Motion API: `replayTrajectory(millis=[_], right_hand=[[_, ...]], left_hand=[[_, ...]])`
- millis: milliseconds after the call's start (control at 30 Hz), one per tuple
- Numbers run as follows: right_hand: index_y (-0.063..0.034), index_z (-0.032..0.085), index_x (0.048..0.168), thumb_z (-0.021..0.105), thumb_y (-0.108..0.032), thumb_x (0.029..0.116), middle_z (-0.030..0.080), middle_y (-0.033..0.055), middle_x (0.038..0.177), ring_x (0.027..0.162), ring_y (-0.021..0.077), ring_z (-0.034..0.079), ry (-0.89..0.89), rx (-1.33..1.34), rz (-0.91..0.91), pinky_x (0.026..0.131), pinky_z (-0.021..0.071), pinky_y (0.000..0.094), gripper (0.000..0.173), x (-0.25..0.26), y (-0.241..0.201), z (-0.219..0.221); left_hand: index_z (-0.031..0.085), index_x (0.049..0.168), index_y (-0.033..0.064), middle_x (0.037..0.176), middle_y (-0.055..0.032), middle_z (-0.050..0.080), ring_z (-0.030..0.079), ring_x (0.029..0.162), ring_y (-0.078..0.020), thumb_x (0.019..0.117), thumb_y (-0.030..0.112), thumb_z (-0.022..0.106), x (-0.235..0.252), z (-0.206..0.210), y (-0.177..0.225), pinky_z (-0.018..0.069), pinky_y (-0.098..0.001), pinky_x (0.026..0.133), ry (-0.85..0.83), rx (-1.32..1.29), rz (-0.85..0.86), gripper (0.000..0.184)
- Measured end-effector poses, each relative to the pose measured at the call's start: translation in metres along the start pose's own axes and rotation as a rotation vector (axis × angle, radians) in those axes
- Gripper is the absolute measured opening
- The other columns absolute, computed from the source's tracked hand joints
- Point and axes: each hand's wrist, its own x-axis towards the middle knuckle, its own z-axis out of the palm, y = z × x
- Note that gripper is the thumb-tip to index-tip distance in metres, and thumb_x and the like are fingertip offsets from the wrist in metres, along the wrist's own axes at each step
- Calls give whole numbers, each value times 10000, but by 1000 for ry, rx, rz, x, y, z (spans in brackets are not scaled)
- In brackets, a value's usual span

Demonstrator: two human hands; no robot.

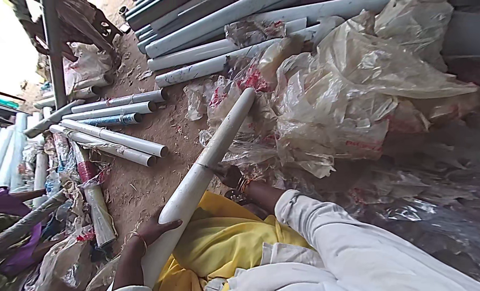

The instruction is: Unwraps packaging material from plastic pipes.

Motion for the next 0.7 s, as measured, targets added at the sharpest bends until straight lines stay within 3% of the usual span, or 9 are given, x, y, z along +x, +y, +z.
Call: replayTrajectory(millis=[67, 167, 233, 367, 433, 500, 533, 633, 700], right_hand=[[-113, 702, 1336, 534, -169, 1037, 703, 248, 1172, 1048, 416, 694, 9, -72, -58, 889, 534, 576, 348, -2, 4, -3], [0, 712, 1240, 515, -178, 1070, 694, 264, 1208, 1100, 449, 678, 69, -48, 282, 930, 503, 638, 315, 20, 32, -21], [-22, 674, 1325, 493, -184, 1079, 674, 252, 1268, 1147, 443, 659, 58, -60, 373, 968, 485, 637, 345, 34, 36, -32], [-66, 692, 1328, 532, -149, 1050, 690, 241, 1211, 1074, 414, 685, -43, -81, 172, 927, 512, 587, 332, 18, 13, -27], [-36, 689, 1312, 510, -154, 1060, 699, 259, 1199, 1086, 447, 679, 5, -101, 319, 922, 500, 631, 331, 26, 29, -35], [-75, 650, 1376, 464, -224, 1081, 691, 246, 1253, 1167, 440, 660, 10, -158, 519, 963, 489, 639, 379, 44, 47, -51], [-90, 636, 1398, 457, -222, 1081, 682, 237, 1277, 1187, 432, 651, -21, -172, 522, 973, 486, 633, 387, 48, 46, -53], [-53, 686, 1324, 511, -137, 1044, 672, 250, 1245, 1099, 432, 672, -98, -154, 219, 918, 507, 617, 342, 30, 16, -39], [-56, 685, 1330, 516, -142, 1047, 674, 245, 1247, 1095, 431, 674, -94, -148, 240, 915, 508, 618, 341, 29, 12, -39]], left_hand=[[374, 1557, 151, 1411, -238, 550, 543, 1298, -380, 852, 398, 818, 2, 0, -1, 417, -585, 1072, -7, -9, 2, 869], [378, 1551, 145, 1409, -237, 547, 544, 1293, -372, 856, 370, 819, 1, 1, -1, 418, -577, 1071, -14, -26, -5, 853], [379, 1549, 146, 1403, -242, 550, 548, 1285, -376, 855, 375, 818, 2, -1, -1, 424, -579, 1063, -10, -39, -5, 852], [374, 1553, 151, 1400, -250, 551, 548, 1287, -382, 852, 385, 822, 4, -3, -1, 423, -580, 1066, -14, -30, -19, 864], [366, 1559, 152, 1399, -246, 554, 549, 1288, -380, 850, 392, 821, 5, 0, -3, 422, -578, 1069, -20, -14, -11, 877], [361, 1564, 157, 1408, -243, 549, 542, 1300, -378, 845, 399, 825, 5, 1, -2, 414, -578, 1079, -13, 0, -13, 889], [365, 1563, 158, 1405, -244, 552, 543, 1299, -381, 844, 403, 826, 4, 0, -2, 413, -583, 1079, -5, 8, -18, 889], [379, 1554, 161, 1396, -244, 557, 547, 1288, -388, 835, 406, 830, 4, -1, 0, 416, -592, 1070, -3, 1, -13, 883], [372, 1559, 169, 1400, -246, 554, 548, 1287, -391, 839, 407, 829, 4, 0, 1, 416, -596, 1067, -11, 2, -21, 886]])
